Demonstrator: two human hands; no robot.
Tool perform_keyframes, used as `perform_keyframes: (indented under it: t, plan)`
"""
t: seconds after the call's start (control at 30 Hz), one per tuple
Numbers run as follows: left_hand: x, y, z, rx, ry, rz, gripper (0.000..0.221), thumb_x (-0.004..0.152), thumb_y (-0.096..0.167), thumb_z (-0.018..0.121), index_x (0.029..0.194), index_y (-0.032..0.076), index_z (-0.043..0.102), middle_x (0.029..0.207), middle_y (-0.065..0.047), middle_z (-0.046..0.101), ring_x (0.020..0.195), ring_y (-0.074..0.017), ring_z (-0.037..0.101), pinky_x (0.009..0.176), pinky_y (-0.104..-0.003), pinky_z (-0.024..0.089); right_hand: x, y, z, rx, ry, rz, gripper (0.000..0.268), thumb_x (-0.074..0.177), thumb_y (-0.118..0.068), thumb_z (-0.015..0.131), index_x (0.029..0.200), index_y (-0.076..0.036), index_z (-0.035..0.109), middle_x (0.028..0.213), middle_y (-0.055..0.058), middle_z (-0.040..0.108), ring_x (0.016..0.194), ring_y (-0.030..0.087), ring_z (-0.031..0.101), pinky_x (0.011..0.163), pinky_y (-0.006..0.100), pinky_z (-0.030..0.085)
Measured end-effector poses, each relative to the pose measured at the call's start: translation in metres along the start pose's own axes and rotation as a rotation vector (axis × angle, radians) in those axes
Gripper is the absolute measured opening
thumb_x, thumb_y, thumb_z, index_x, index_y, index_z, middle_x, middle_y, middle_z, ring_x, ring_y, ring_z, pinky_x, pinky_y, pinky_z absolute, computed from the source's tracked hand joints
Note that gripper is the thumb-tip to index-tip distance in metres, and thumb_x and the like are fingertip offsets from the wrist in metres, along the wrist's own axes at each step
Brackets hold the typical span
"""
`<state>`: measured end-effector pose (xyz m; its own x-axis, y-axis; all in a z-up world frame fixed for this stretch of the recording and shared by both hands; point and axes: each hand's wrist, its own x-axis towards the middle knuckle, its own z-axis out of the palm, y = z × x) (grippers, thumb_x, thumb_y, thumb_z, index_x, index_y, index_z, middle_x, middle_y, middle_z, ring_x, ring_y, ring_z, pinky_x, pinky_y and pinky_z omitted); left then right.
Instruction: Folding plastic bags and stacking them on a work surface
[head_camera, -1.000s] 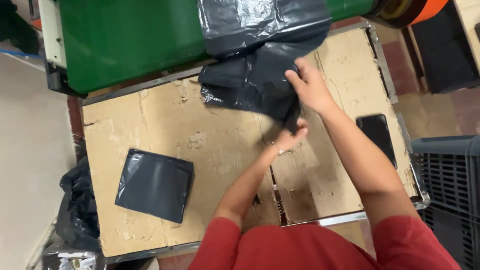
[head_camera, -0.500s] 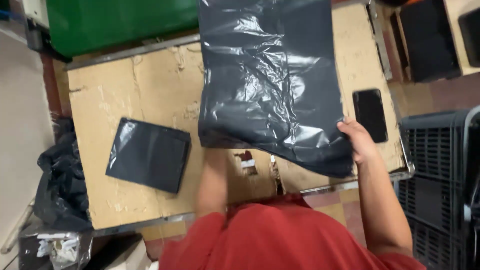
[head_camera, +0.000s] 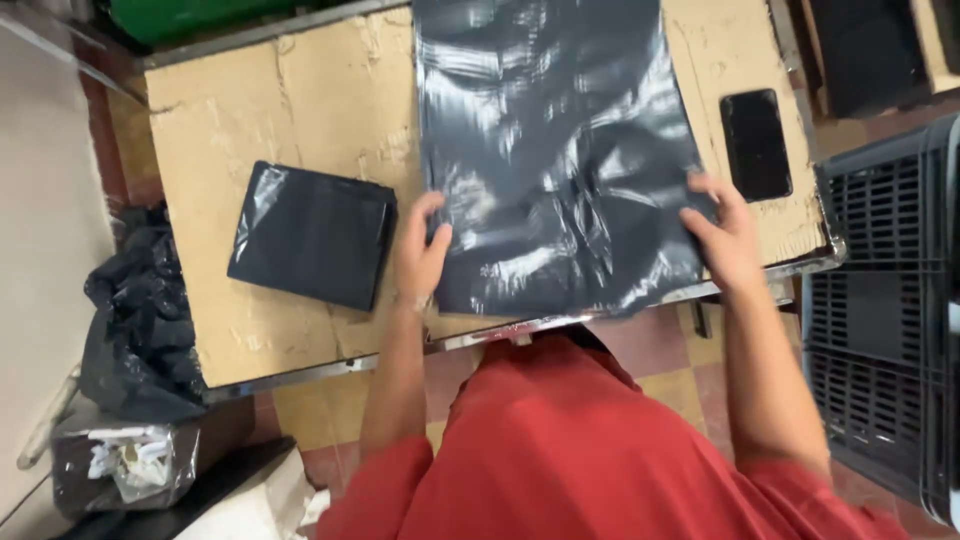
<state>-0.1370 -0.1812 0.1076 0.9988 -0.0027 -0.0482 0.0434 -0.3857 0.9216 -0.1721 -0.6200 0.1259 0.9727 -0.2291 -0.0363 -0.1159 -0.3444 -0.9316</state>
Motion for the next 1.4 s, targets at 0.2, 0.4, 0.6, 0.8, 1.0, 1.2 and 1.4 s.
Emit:
perform_keyframes:
  t: [0.2,0.4,0.6,0.8,1.0,1.2,1.4]
  plan:
    - [-0.130,0.093,-0.107,-0.205,-0.486,0.295,0.027,0.101,0.015,0.057,0.124,0.012,0.072,0.125,-0.013,0.073,0.114,-0.0259,0.072,0.099,-0.033,0.050,-0.103,-0.044,-0.173,0.228,-0.037,0.190,0.036,0.080,-0.014,0.061,0.116,-0.009,0.064,0.123,0.000,0.064,0.088,0.006,0.060,0.060,0.013,0.039]
    - [-0.063,0.201,-0.086,0.181,0.027,0.592,0.015,0.100,0.017,0.060,0.105,0.015,0.074,0.082,-0.007,0.065,0.067,-0.0181,0.055,0.065,-0.031,0.041,-0.028,-0.138,-0.130,-0.141,-0.013,0.003,0.040,0.075,0.008,0.059,0.112,-0.003,0.069,0.117,0.010,0.069,0.106,0.018,0.065,0.095,0.025,0.046]
    - [0.194,0.079,-0.028,-0.079,0.188,0.188,0.061,0.094,0.066,0.050,0.099,0.006,0.059,0.099,-0.009,0.058,0.097,-0.0228,0.055,0.085,-0.039,0.042,0.259,0.004,-0.007,-0.068,-0.081,-0.022,0.014,0.089,-0.023,0.072,0.091,-0.013,0.062,0.086,-0.002,0.056,0.086,0.012,0.054,0.074,0.030,0.044]
    - [0.319,-0.088,0.037,0.332,0.269,-0.074,0.039,0.098,0.033,0.067,0.099,-0.005,0.063,0.095,-0.030,0.066,0.100,-0.0509,0.064,0.087,-0.059,0.048,0.412,0.128,0.105,-0.323,0.009,0.102,0.042,0.081,-0.045,0.088,0.095,-0.006,0.079,0.085,0.017,0.071,0.086,0.035,0.071,0.071,0.047,0.054]
    - [0.330,-0.104,0.049,0.706,0.283,-0.050,0.031,0.097,0.037,0.070,0.106,0.009,0.060,0.097,-0.016,0.068,0.091,-0.0392,0.070,0.080,-0.052,0.056,0.418,0.047,0.121,-0.666,-0.025,0.010,0.065,0.077,-0.040,0.093,0.115,0.006,0.068,0.107,0.029,0.069,0.106,0.049,0.067,0.091,0.059,0.052]
    - [0.294,-0.042,0.122,0.926,0.407,0.349,0.053,0.091,0.049,0.069,0.130,0.014,0.060,0.128,-0.011,0.061,0.126,-0.0339,0.057,0.108,-0.053,0.045,0.452,0.071,0.145,-0.756,-0.087,0.191,0.069,0.067,-0.033,0.099,0.112,0.005,0.062,0.107,0.027,0.070,0.105,0.052,0.068,0.087,0.063,0.054]
    - [0.229,-0.041,0.201,0.778,0.039,0.641,0.057,0.095,0.061,0.051,0.132,0.018,0.059,0.146,-0.005,0.055,0.147,-0.0285,0.043,0.114,-0.061,0.033,0.455,0.052,0.156,-0.452,0.021,0.325,0.081,0.060,-0.028,0.101,0.119,-0.002,0.053,0.115,0.022,0.066,0.111,0.047,0.067,0.095,0.058,0.054]
